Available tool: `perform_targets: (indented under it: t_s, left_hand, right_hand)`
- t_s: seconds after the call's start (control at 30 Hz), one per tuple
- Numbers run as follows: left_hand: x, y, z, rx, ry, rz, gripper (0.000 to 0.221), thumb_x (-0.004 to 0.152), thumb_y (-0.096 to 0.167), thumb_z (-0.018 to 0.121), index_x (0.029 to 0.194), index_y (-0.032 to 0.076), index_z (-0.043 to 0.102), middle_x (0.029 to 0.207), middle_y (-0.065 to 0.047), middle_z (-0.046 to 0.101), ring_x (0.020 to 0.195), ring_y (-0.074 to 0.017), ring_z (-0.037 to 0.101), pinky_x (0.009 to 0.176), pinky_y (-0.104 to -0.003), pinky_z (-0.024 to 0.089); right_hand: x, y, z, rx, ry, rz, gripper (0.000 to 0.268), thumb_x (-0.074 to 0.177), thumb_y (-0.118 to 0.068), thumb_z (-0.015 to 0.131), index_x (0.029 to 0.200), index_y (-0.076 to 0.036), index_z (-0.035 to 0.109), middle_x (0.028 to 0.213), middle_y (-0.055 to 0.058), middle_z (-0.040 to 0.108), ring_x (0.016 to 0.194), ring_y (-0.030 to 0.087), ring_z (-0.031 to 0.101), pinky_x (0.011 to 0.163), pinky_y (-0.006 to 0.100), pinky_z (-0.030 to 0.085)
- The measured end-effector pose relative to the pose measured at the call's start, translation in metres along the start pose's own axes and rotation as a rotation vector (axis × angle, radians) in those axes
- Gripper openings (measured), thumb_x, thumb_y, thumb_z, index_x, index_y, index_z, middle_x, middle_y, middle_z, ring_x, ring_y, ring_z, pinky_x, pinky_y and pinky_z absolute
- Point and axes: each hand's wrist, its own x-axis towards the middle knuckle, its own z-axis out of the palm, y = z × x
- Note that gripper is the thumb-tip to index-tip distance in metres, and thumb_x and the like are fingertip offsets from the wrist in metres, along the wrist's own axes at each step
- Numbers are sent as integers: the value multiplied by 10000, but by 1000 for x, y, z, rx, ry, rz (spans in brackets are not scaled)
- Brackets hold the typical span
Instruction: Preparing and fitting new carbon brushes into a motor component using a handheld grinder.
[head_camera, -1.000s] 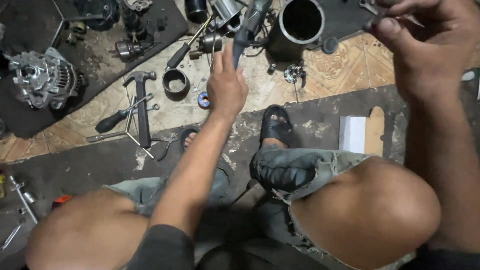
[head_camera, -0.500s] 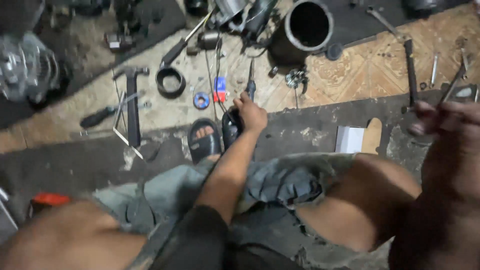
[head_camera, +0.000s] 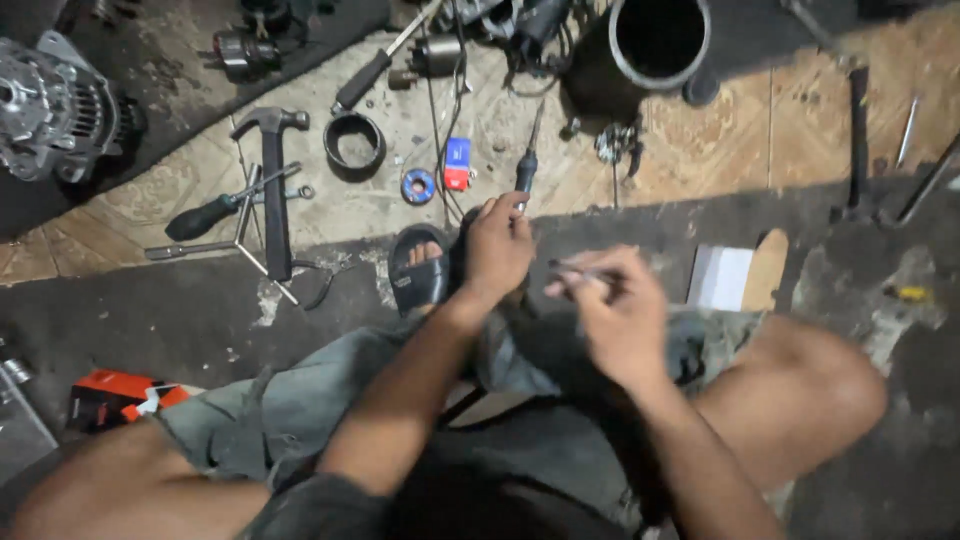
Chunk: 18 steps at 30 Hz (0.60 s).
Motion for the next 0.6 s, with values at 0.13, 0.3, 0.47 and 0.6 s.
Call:
perform_targets:
  t_s: [0.13, 0.3, 0.47, 0.6]
  left_hand:
    - [-59, 2, -43, -137, 21, 298, 348, 889, 69, 565, 1175, 152, 745, 881, -125, 705, 899, -381, 719, 930, -448, 549]
    - [-105, 23, -82, -231, -122, 319, 379, 877, 244, 729, 1251, 179, 735, 1037, -79, 766, 898, -246, 781, 802, -342, 631]
    - [-103, 24, -81, -106, -27, 408, 237, 877, 247, 795, 1112, 232, 778, 931, 21, 750, 829, -193, 765, 787, -331, 601]
    - [-108, 20, -67, -98, 9, 381, 217, 886, 243, 796, 1102, 228, 781, 925, 35, 733, 839, -178, 759, 784, -319, 600]
  right_hand:
    - [-7, 54, 14, -15, -37, 324, 105, 876, 36, 730, 958, 43, 666, 898, 170, 736, 731, 171, 697, 690, 326, 575]
    - [-13, 73, 12, 93, -67, 402, 266, 836, 41, 783, 1067, 30, 652, 832, 100, 697, 683, 141, 673, 655, 281, 569]
    - [-18, 104, 1, 259, -186, 432, 281, 827, 42, 765, 1080, -1, 650, 795, 107, 731, 703, 176, 736, 685, 270, 571]
    - [-16, 95, -1, 305, -212, 511, 281, 832, 24, 753, 1101, 5, 673, 765, 100, 734, 730, 195, 764, 687, 275, 586]
